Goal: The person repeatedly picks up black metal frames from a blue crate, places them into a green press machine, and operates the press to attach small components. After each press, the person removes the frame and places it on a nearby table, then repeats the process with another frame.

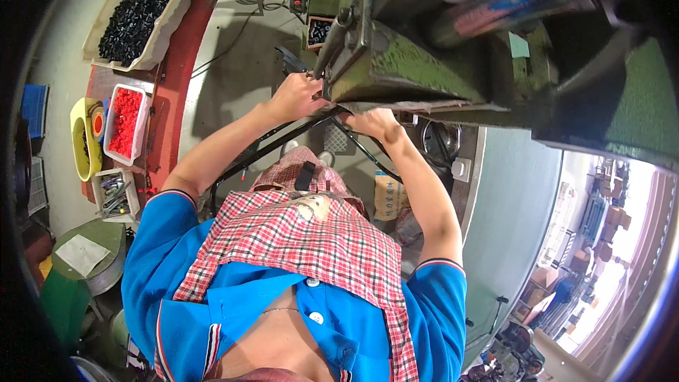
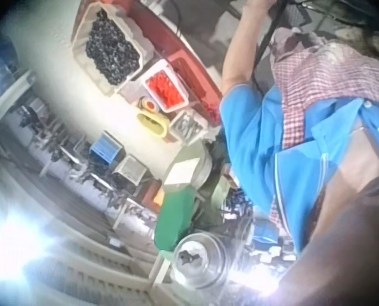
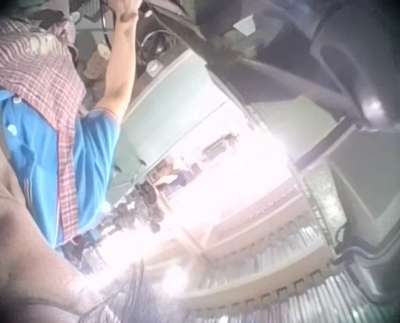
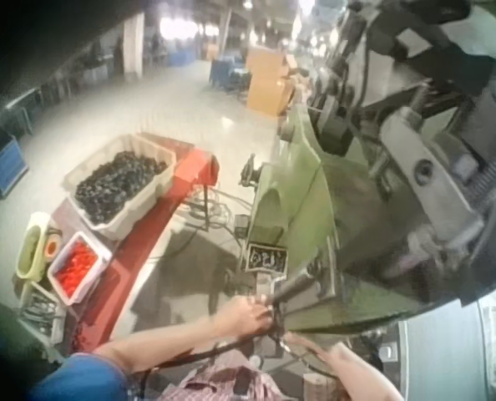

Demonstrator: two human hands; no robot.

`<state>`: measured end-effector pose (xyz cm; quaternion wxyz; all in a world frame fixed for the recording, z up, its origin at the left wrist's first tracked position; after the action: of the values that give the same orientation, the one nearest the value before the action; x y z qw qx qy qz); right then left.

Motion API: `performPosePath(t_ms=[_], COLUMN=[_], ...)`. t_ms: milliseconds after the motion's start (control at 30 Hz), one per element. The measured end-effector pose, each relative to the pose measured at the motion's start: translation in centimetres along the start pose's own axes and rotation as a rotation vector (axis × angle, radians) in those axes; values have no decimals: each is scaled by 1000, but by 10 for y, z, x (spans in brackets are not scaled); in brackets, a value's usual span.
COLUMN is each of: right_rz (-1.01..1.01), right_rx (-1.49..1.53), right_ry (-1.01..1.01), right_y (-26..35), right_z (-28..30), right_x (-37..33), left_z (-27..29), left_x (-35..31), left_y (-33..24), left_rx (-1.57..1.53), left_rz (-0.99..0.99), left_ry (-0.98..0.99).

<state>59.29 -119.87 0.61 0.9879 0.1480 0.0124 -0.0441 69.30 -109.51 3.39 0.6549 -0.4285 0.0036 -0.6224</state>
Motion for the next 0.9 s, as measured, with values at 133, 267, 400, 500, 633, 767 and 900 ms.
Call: performPosePath(t_ms=[133,267,400,500,633,767,900], right_rz=[-68,69,161,68,136,263,246], right_rx=[-127,-23,-10,132,153,151,114], right_ry=[122,-50,-249,-241,-335,-471,-365], right_y=[-26,-8,-8,-10,0,11,2], right_z=[-29,-5,2,4,23,44,37], right_x=[-3,0,-8,-9,-13,-15,-15], left_z=[-3,-22,2,-19,-22,-13,-9], left_x=[8,-2,-18,-37,-33,-17,-5], left_y=[-21,-6,-35,-29,-26,-26,-22], left_rx=[74,53,221,603,509,467,372], left_rz=[23,130,133,14,-58,-95,-63], left_ry=[-46,151,184,373,381,368,399])
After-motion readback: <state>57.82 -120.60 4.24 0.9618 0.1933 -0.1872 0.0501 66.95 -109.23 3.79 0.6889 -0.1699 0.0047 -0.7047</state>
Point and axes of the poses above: each hand's wrist, its own x-axis towards the middle knuckle, its own z-axis out of the back of the hand, y = z × x, the point moved 7 cm from there along x, towards the middle knuckle, and after that the axes turned 5 degrees about -z, right-handed, at the moved point
